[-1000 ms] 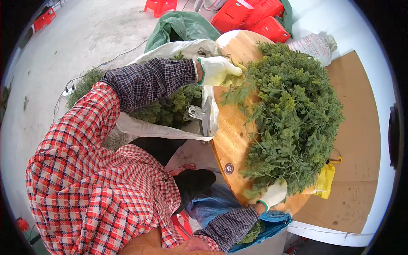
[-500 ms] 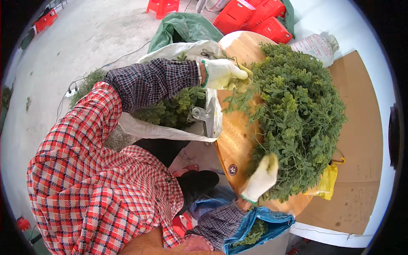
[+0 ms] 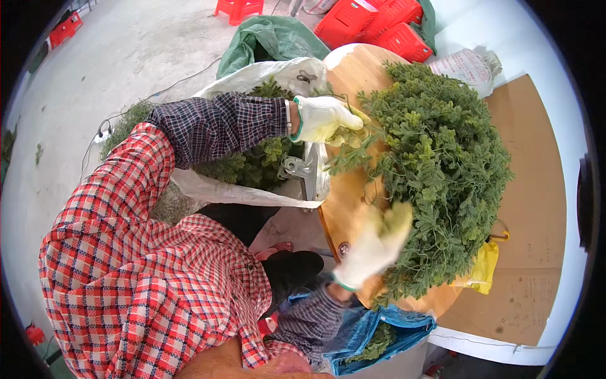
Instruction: Packing green leafy plants into a white sack from a wooden board
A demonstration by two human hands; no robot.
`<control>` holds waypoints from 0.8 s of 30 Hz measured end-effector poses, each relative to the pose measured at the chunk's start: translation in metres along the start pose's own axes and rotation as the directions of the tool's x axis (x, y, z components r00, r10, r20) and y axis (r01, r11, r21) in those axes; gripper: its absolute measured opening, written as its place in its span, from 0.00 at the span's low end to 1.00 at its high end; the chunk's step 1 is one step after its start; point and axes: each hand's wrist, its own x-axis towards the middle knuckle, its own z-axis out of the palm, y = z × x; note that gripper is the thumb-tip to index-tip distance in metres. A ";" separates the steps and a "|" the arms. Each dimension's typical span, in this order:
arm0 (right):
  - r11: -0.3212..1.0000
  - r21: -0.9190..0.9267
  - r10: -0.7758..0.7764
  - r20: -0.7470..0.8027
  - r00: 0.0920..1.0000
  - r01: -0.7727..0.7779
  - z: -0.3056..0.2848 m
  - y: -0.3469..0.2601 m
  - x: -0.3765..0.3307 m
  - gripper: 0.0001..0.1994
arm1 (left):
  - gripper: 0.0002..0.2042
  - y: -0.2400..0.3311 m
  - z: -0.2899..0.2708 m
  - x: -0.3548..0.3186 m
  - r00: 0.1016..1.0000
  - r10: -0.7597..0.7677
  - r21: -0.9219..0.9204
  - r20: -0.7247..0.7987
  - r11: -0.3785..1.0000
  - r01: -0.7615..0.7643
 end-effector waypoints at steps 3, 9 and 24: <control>0.805 -0.327 -0.477 0.142 0.868 0.495 0.032 0.011 0.005 0.44 | 0.07 -0.006 0.026 0.003 0.999 -0.037 -0.013 0.017 0.999 0.038; 0.912 -0.301 -0.211 0.238 0.948 0.278 0.065 0.002 0.013 0.37 | 0.11 -0.015 0.032 -0.006 0.996 -0.077 0.001 0.045 0.997 0.078; 0.998 0.047 0.032 0.340 0.940 -0.051 0.054 -0.006 -0.015 0.11 | 0.17 -0.050 0.069 0.014 0.947 0.209 0.430 -0.243 0.898 -0.088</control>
